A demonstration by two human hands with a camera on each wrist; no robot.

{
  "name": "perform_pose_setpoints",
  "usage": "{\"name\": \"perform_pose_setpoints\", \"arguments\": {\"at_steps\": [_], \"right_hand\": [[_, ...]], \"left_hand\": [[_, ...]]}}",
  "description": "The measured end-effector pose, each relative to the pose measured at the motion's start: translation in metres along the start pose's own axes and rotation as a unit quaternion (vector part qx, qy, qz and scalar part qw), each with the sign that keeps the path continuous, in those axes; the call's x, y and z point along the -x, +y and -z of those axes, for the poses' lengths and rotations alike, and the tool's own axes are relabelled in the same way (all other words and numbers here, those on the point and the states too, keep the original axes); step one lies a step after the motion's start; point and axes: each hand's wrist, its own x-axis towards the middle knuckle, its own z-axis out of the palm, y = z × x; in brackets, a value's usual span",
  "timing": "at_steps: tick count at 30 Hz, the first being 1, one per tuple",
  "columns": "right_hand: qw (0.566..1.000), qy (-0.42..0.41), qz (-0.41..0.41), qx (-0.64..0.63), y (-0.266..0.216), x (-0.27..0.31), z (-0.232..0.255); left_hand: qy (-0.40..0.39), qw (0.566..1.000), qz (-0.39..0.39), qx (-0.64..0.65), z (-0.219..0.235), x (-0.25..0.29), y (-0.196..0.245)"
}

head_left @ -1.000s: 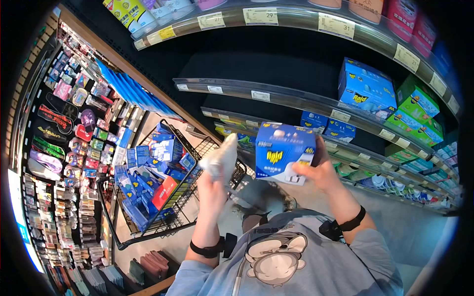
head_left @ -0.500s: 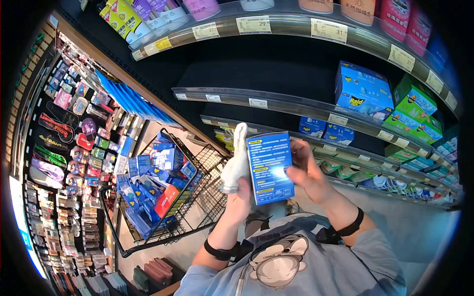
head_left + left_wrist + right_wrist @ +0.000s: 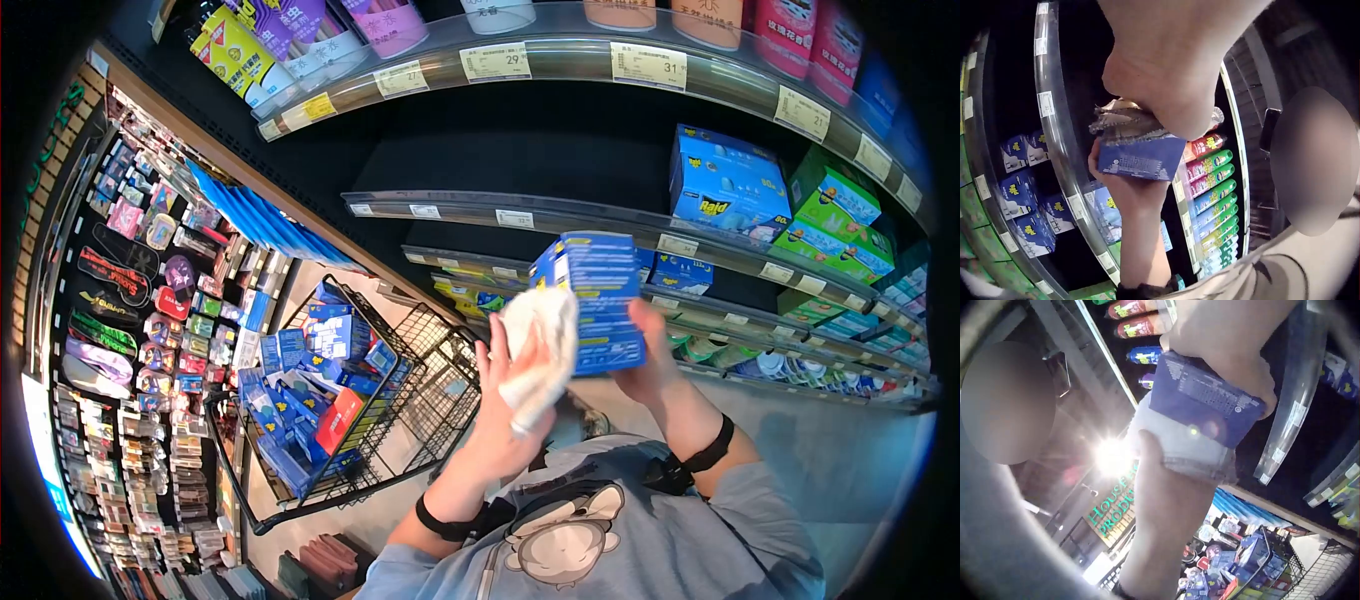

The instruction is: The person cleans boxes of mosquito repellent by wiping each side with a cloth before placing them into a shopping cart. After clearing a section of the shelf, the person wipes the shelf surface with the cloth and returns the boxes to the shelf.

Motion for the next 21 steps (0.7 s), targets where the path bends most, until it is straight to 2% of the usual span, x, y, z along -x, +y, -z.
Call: {"name": "perform_pose_setpoints", "arguments": {"at_steps": [1, 2, 4, 5, 6, 8, 9, 10, 12, 13, 16, 17, 18, 21], "right_hand": [[0.999, 0.010, -0.003, 0.039, 0.003, 0.002, -0.005], [0.999, 0.009, -0.004, 0.040, 0.006, 0.004, -0.007], [0.995, -0.086, -0.045, 0.035, 0.015, 0.011, -0.012], [0.997, -0.056, -0.022, 0.053, 0.025, 0.010, -0.011], [0.997, -0.057, -0.020, 0.051, 0.024, 0.008, -0.011], [0.994, -0.083, -0.055, -0.037, 0.020, 0.002, -0.007], [0.993, -0.059, -0.075, -0.074, 0.018, -0.001, -0.002], [0.994, -0.016, -0.069, -0.087, 0.009, -0.006, -0.009], [0.979, -0.077, -0.069, -0.176, -0.004, -0.012, -0.005], [0.977, -0.096, -0.071, -0.174, -0.009, -0.012, -0.001], [0.979, -0.098, -0.070, -0.167, -0.014, -0.010, 0.001], [0.979, -0.097, -0.069, -0.165, -0.012, -0.010, 0.001], [0.979, -0.096, -0.068, -0.165, -0.012, -0.007, -0.002], [0.993, -0.081, -0.038, -0.077, -0.012, 0.000, -0.010]], "left_hand": [[0.039, 0.998, 0.012, 0.048, 0.002, -0.002, -0.003], [0.049, 0.998, 0.030, 0.039, -0.002, -0.006, -0.017], [0.097, 0.983, 0.053, 0.143, 0.005, -0.018, -0.032], [0.111, 0.950, 0.098, 0.273, 0.005, -0.017, -0.028], [0.110, 0.951, 0.097, 0.272, 0.007, -0.020, -0.023], [0.098, 0.990, -0.028, 0.095, 0.010, -0.022, -0.015], [0.081, 0.992, -0.072, 0.069, 0.010, -0.022, -0.008], [0.065, 0.995, -0.042, 0.067, 0.002, -0.019, -0.002], [0.011, 0.980, 0.002, 0.199, 0.000, -0.012, 0.019], [-0.001, 0.991, -0.021, 0.136, -0.002, -0.007, 0.018], [-0.011, 0.996, -0.067, 0.064, 0.008, -0.008, 0.016], [0.001, 0.987, -0.019, 0.158, 0.005, -0.007, 0.012], [0.000, 0.987, -0.019, 0.157, 0.003, -0.006, 0.006], [0.053, 0.970, 0.064, 0.227, 0.002, -0.004, -0.016]]}}
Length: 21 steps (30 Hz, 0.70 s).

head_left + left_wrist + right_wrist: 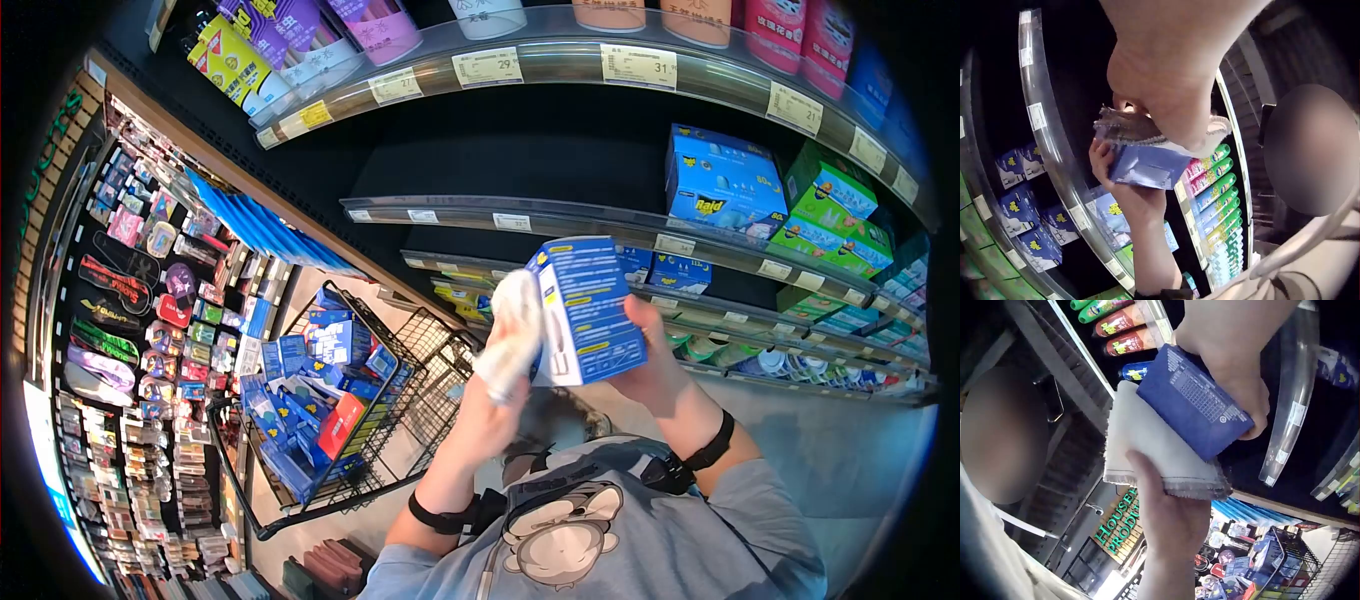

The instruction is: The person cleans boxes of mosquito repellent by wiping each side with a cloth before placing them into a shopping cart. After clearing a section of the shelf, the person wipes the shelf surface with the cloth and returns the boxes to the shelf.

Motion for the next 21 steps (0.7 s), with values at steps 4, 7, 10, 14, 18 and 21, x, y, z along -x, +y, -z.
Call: {"name": "perform_pose_setpoints", "arguments": {"at_steps": [4, 7, 10, 14, 18, 21], "right_hand": [[0.968, 0.042, 0.093, 0.230, 0.004, -0.002, -0.004], [0.929, 0.090, 0.087, 0.348, 0.006, -0.002, -0.008], [0.909, 0.045, 0.183, 0.372, 0.024, -0.005, 0.002], [0.879, 0.067, 0.205, 0.425, 0.025, -0.001, 0.001], [0.761, 0.022, 0.230, 0.607, 0.012, 0.009, -0.013], [0.800, 0.022, 0.227, 0.554, 0.019, 0.017, -0.021]], "left_hand": [[0.150, 0.963, 0.082, 0.208, 0.008, 0.001, 0.023], [0.163, 0.937, -0.207, -0.228, 0.004, -0.016, 0.026], [0.055, 0.962, -0.103, -0.246, -0.006, -0.011, 0.037], [0.050, 0.987, -0.103, -0.111, -0.013, -0.010, 0.027], [0.107, 0.968, -0.164, -0.155, -0.011, -0.008, 0.024], [0.177, 0.977, -0.117, -0.019, -0.010, -0.008, 0.012]]}}
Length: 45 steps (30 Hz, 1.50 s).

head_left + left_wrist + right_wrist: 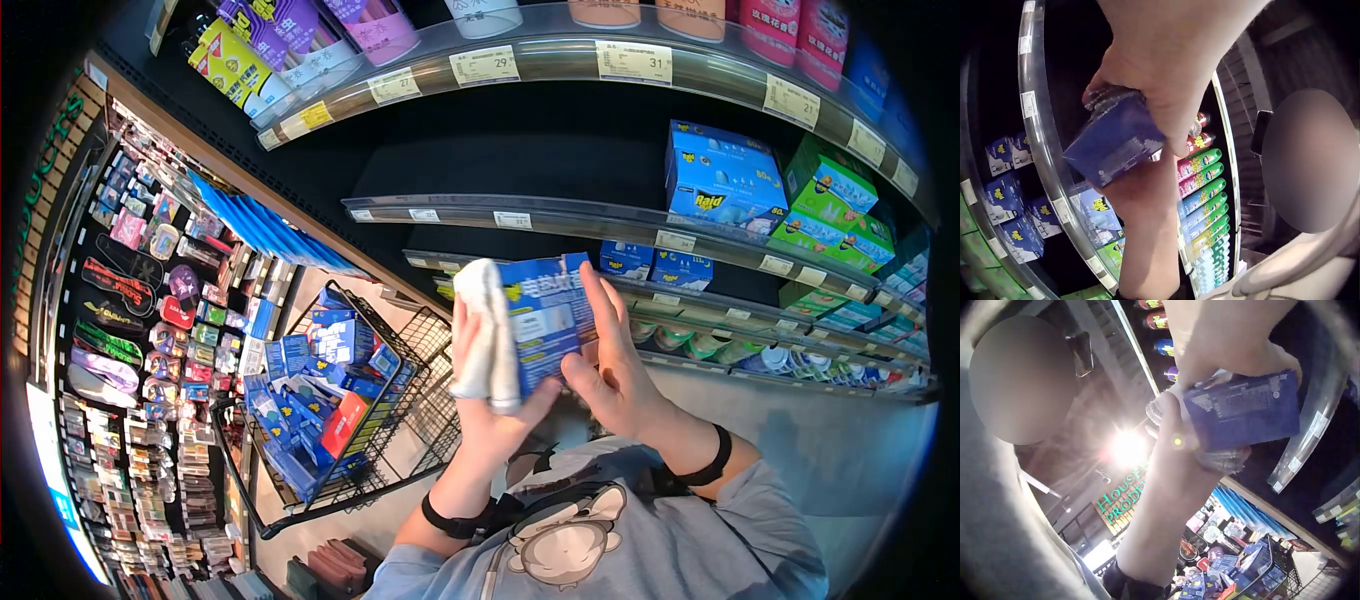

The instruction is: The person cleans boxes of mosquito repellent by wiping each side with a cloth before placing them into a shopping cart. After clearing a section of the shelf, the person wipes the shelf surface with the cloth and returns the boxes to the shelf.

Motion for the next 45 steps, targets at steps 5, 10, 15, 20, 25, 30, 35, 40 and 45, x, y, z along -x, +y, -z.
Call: {"name": "perform_pose_setpoints", "arguments": {"at_steps": [5, 10, 15, 20, 25, 30, 35, 40, 45], "right_hand": [[0.976, 0.016, -0.090, -0.199, -0.012, -0.005, 0.008], [0.904, -0.034, -0.170, -0.392, 0.004, -0.001, 0.004], [0.940, 0.029, -0.069, -0.334, 0.011, 0.000, 0.002], [0.952, 0.039, -0.050, -0.300, 0.013, -0.004, 0.008], [0.969, 0.004, -0.042, -0.245, 0.013, 0.007, -0.010], [0.960, 0.030, -0.014, -0.279, 0.010, 0.003, -0.006], [0.965, 0.051, -0.009, -0.258, 0.017, 0.004, 0.001], [0.921, 0.151, -0.089, -0.348, 0.012, -0.001, 0.014], [0.942, 0.105, 0.067, -0.310, 0.007, -0.005, -0.001]], "left_hand": [[0.114, 0.935, 0.187, 0.280, 0.007, 0.018, -0.010], [0.112, 0.889, 0.214, 0.390, 0.006, 0.023, -0.008], [0.086, 0.960, 0.187, 0.192, 0.011, 0.019, 0.002], [0.190, 0.966, 0.167, 0.057, 0.019, 0.023, -0.006], [-0.089, 0.897, -0.026, -0.432, 0.009, 0.004, 0.032], [-0.160, 0.905, -0.062, -0.390, 0.000, 0.005, 0.031], [-0.188, 0.909, -0.069, -0.364, 0.007, 0.021, 0.020], [-0.167, 0.898, 0.032, -0.407, 0.017, 0.040, -0.010], [0.041, 0.758, 0.488, 0.431, 0.007, 0.034, -0.006]]}}
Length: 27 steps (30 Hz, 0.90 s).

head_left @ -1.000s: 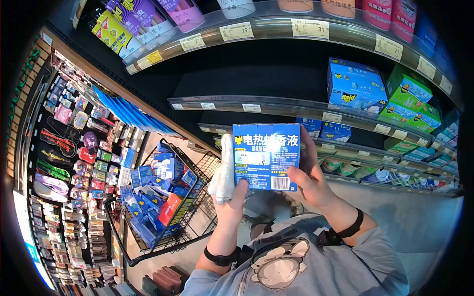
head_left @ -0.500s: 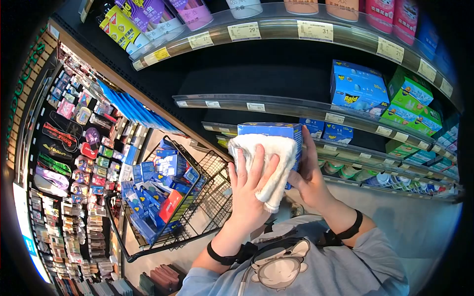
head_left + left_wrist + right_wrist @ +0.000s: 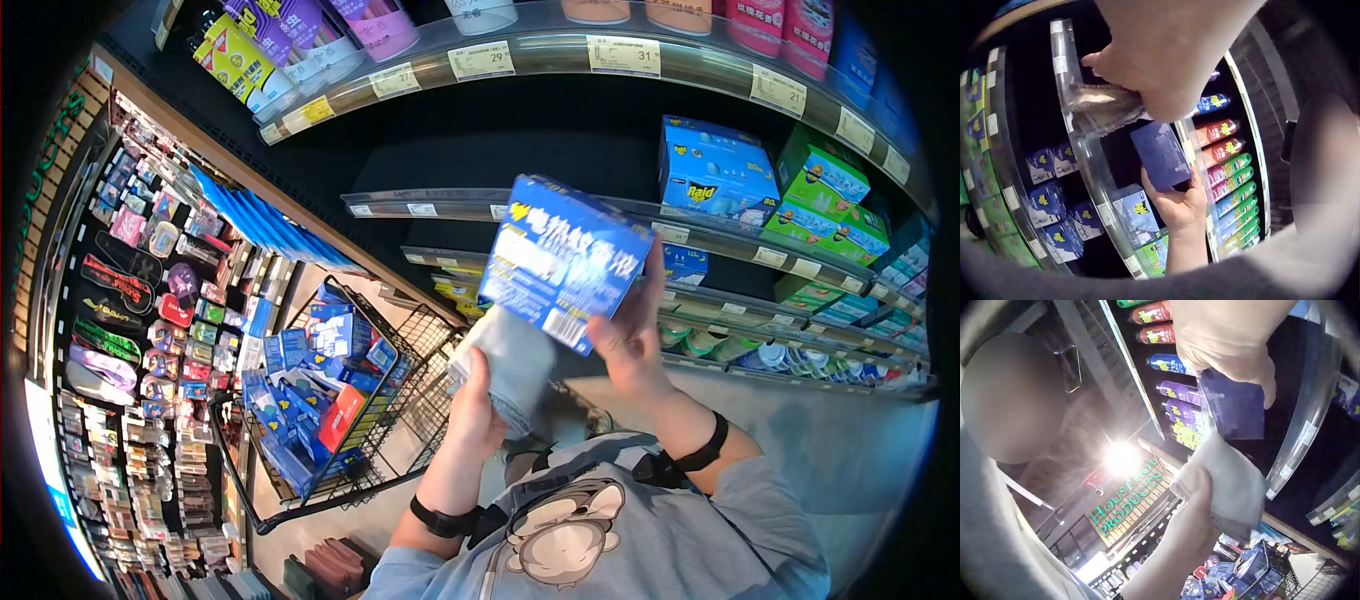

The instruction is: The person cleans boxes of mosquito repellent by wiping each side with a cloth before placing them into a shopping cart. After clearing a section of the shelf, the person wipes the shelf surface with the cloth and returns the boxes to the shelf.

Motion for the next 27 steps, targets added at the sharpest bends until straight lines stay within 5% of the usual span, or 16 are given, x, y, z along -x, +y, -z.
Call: {"name": "perform_pose_setpoints", "arguments": {"at_steps": [3, 9, 11, 15, 16, 19, 21, 22, 23, 25, 27], "right_hand": [[0.992, -0.104, 0.030, 0.069, 0.020, 0.006, -0.008], [0.971, -0.156, -0.038, 0.176, 0.016, 0.012, 0.010], [0.975, -0.153, -0.092, 0.135, 0.010, 0.015, 0.014], [0.984, -0.116, -0.103, 0.087, 0.012, 0.023, 0.022], [0.985, -0.125, -0.058, 0.107, 0.015, 0.019, 0.024], [0.984, -0.066, -0.072, 0.149, 0.023, 0.018, 0.023], [0.988, -0.048, -0.083, 0.120, 0.026, 0.018, 0.013], [0.989, -0.049, -0.090, 0.109, 0.027, 0.020, 0.008], [0.989, -0.050, -0.098, 0.097, 0.026, 0.023, 0.002], [0.982, -0.072, -0.072, 0.156, 0.014, 0.024, -0.009], [0.982, -0.111, -0.119, 0.099, -0.001, 0.019, -0.014]], "left_hand": [[-0.197, 0.949, 0.079, 0.232, -0.007, 0.002, 0.010], [-0.156, 0.959, 0.005, 0.238, 0.006, 0.007, 0.025], [-0.201, 0.924, 0.005, 0.324, 0.017, 0.008, 0.034], [-0.162, 0.929, -0.107, 0.315, 0.020, 0.013, 0.046], [-0.111, 0.960, -0.169, 0.193, 0.013, 0.015, 0.046], [-0.001, 0.959, -0.283, 0.029, 0.007, 0.015, 0.031], [-0.001, 0.911, -0.328, -0.248, 0.012, 0.014, 0.021], [-0.023, 0.749, -0.412, -0.518, 0.008, 0.009, 0.022], [-0.041, 0.507, -0.451, -0.733, 0.001, 0.005, 0.021], [-0.006, 0.595, -0.487, -0.639, -0.008, 0.006, 0.000], [-0.009, 0.597, -0.476, -0.646, -0.012, 0.010, 0.004]]}}
